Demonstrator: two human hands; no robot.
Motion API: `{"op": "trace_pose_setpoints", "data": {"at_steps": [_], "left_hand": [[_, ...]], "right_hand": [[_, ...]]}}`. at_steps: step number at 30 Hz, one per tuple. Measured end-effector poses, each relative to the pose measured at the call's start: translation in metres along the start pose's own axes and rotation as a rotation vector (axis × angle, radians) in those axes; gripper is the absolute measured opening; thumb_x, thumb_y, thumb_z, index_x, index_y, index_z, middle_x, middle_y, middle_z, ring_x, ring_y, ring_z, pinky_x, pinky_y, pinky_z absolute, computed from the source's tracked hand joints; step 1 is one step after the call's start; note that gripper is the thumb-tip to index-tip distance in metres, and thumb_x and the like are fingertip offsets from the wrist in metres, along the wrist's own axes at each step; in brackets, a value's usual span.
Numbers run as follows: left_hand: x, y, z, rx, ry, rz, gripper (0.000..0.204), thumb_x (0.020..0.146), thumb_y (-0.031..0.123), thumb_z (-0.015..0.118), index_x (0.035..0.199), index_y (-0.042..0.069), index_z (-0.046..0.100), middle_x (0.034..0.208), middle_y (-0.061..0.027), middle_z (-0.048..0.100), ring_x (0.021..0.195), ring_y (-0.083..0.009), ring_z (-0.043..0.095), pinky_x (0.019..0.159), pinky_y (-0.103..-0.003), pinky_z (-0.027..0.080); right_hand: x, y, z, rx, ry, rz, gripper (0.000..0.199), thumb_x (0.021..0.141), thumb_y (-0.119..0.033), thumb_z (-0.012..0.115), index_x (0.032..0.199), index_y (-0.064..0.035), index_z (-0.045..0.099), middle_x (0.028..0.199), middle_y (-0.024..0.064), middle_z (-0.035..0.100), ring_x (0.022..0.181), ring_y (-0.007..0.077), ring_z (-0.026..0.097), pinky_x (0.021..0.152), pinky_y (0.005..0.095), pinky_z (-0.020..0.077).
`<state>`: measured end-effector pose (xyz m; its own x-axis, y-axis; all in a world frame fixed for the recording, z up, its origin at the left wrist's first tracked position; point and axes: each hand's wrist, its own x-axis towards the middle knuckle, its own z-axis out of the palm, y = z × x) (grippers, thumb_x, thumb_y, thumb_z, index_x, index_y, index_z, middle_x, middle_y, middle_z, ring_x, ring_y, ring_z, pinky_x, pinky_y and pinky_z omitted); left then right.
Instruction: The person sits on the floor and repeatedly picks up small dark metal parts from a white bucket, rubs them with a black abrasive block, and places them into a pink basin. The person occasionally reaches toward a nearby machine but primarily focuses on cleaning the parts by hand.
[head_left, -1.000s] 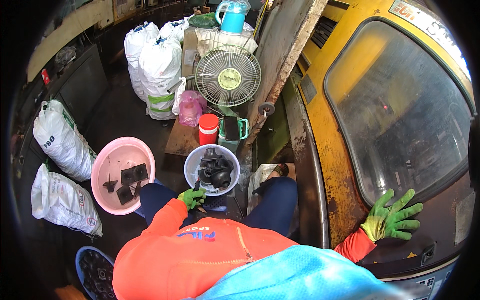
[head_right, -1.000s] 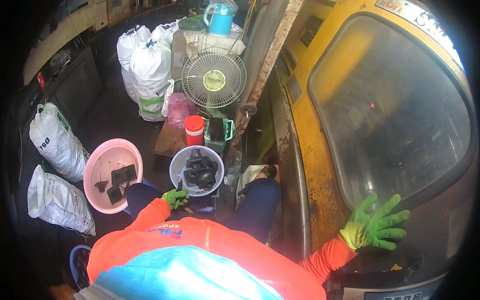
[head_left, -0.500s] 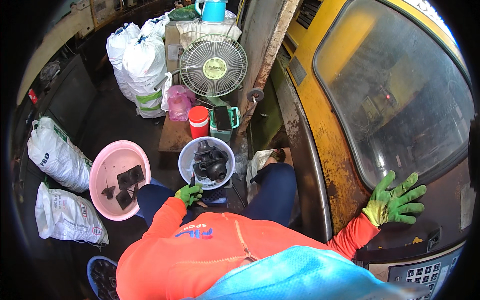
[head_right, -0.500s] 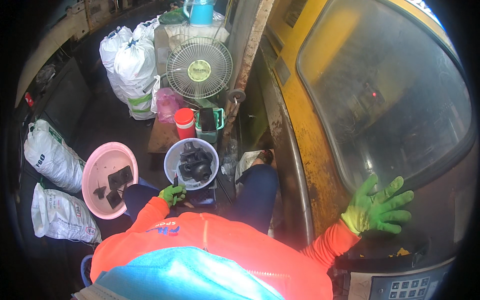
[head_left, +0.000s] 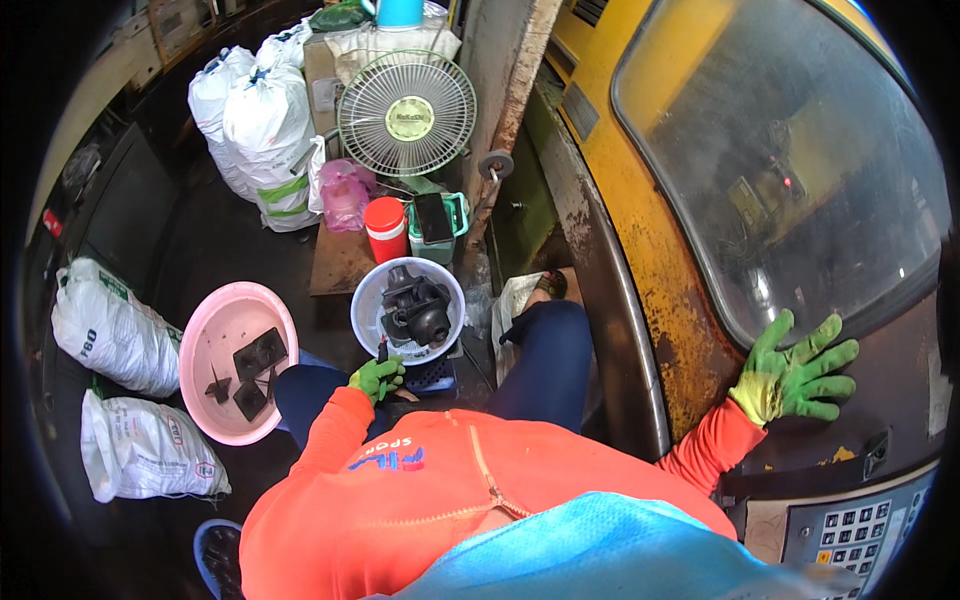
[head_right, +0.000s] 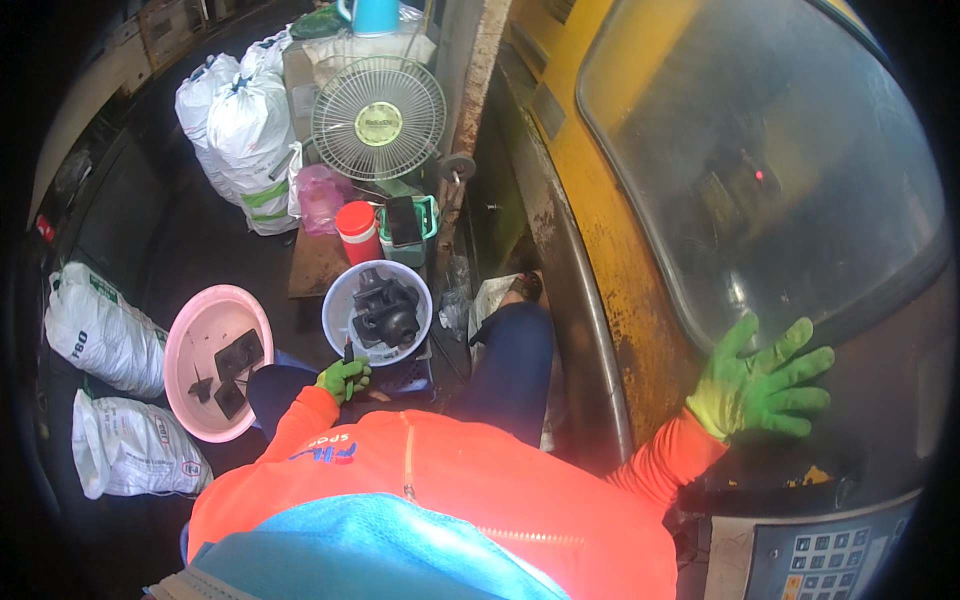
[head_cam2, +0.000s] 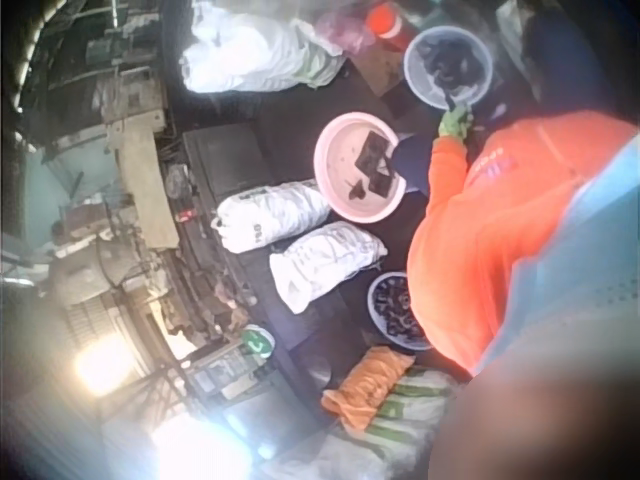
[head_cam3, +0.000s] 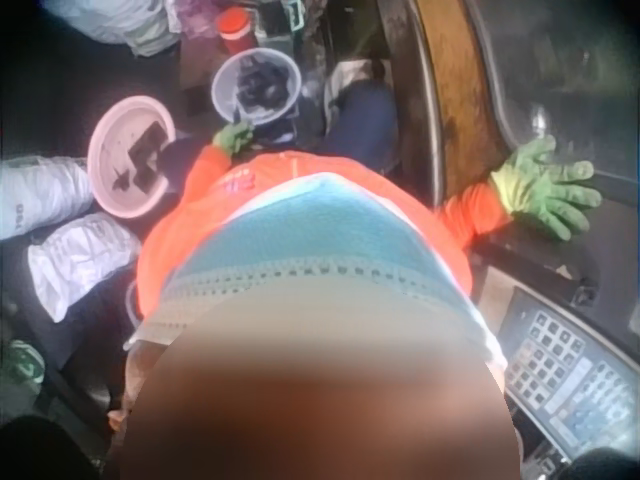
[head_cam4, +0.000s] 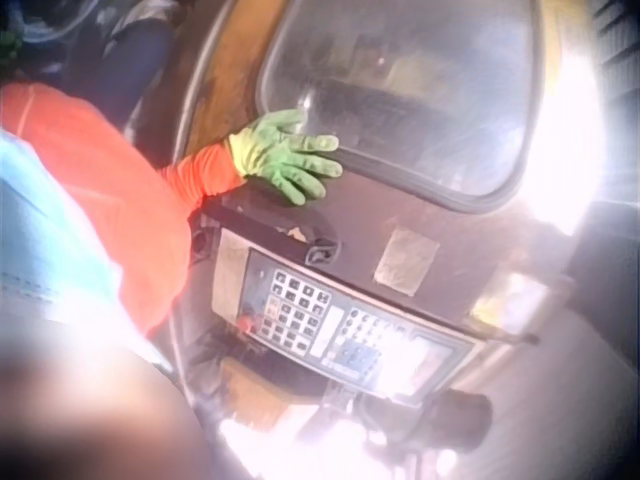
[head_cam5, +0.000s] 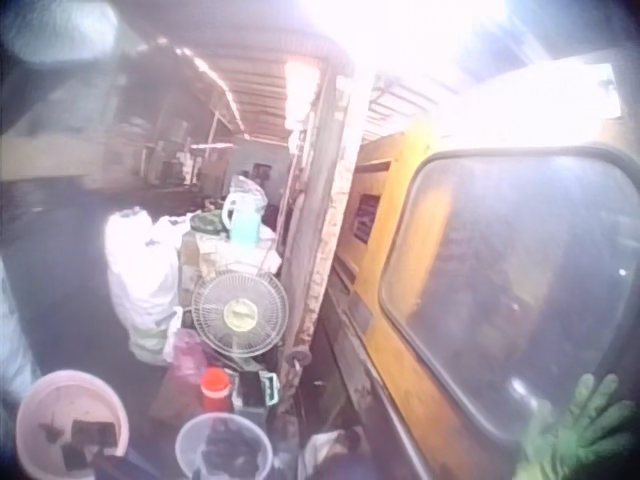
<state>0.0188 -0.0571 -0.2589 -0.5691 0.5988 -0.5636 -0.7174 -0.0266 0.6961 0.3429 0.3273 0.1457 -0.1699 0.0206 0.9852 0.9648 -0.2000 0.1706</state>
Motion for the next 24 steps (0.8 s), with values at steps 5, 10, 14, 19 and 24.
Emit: {"op": "trace_pose_setpoints", "data": {"at_steps": [5, 10, 14, 19, 24], "left_hand": [[-0.0013, 0.0008, 0.0, -0.009, -0.017, -0.001, 0.043, 0.085, 0.019, 0.065, 0.123, 0.001, 0.054, 0.095, -0.0089, 0.063, 0.075, -0.0191, 0.061, 0.069, -0.031, 0.053], [-0.0056, 0.0036, 0.0022, 0.006, 0.007, -0.005, 0.044, 0.086, 0.02, 0.066, 0.124, 0.002, 0.054, 0.098, -0.0075, 0.064, 0.079, -0.0165, 0.062, 0.069, -0.029, 0.053], [-0.0059, 0.0043, 0.0024, 0.018, 0.015, -0.008, 0.044, 0.085, 0.02, 0.066, 0.124, 0.002, 0.055, 0.098, -0.007, 0.064, 0.079, -0.0165, 0.062, 0.069, -0.029, 0.053], [-0.0043, 0.0039, 0.0009, 0.014, 0.006, -0.024, 0.044, 0.085, 0.019, 0.066, 0.124, 0.003, 0.055, 0.098, -0.0069, 0.064, 0.079, -0.0173, 0.062, 0.069, -0.03, 0.053], [-0.0056, 0.0049, 0.0018, 0.003, -0.016, -0.008, 0.043, 0.085, 0.018, 0.066, 0.123, 0.002, 0.055, 0.097, -0.0072, 0.064, 0.079, -0.0177, 0.062, 0.07, -0.03, 0.052]], "right_hand": [[0.0002, 0.0012, 0.0023, -0.058, 0.072, -0.053, 0.08, 0.087, -0.067, 0.041, 0.152, -0.0232, 0.027, 0.156, 0.0121, 0.026, 0.108, 0.0446, 0.05, 0.086, 0.0593, 0.0347], [-0.0044, -0.0006, 0.0014, 0.07, -0.061, -0.026, 0.083, 0.084, -0.063, 0.05, 0.151, -0.0181, 0.027, 0.153, 0.0227, 0.023, 0.121, 0.0621, 0.031, 0.09, 0.0734, 0.0255], [-0.0075, -0.0018, -0.0014, 0.1, -0.145, -0.024, 0.086, 0.088, -0.062, 0.045, 0.153, -0.0129, 0.02, 0.153, 0.0305, 0.018, 0.125, 0.0701, 0.024, 0.091, 0.0789, 0.0218], [-0.0056, -0.0026, -0.0037, 0.07, -0.135, -0.029, 0.085, 0.089, -0.064, 0.042, 0.153, -0.0135, 0.02, 0.153, 0.0307, 0.019, 0.126, 0.0692, 0.023, 0.093, 0.0782, 0.0203], [-0.0025, -0.0032, -0.0055, 0.05, -0.13, -0.018, 0.081, 0.09, -0.064, 0.041, 0.153, -0.0168, 0.019, 0.153, 0.026, 0.021, 0.126, 0.0635, 0.026, 0.096, 0.073, 0.0206]]}}
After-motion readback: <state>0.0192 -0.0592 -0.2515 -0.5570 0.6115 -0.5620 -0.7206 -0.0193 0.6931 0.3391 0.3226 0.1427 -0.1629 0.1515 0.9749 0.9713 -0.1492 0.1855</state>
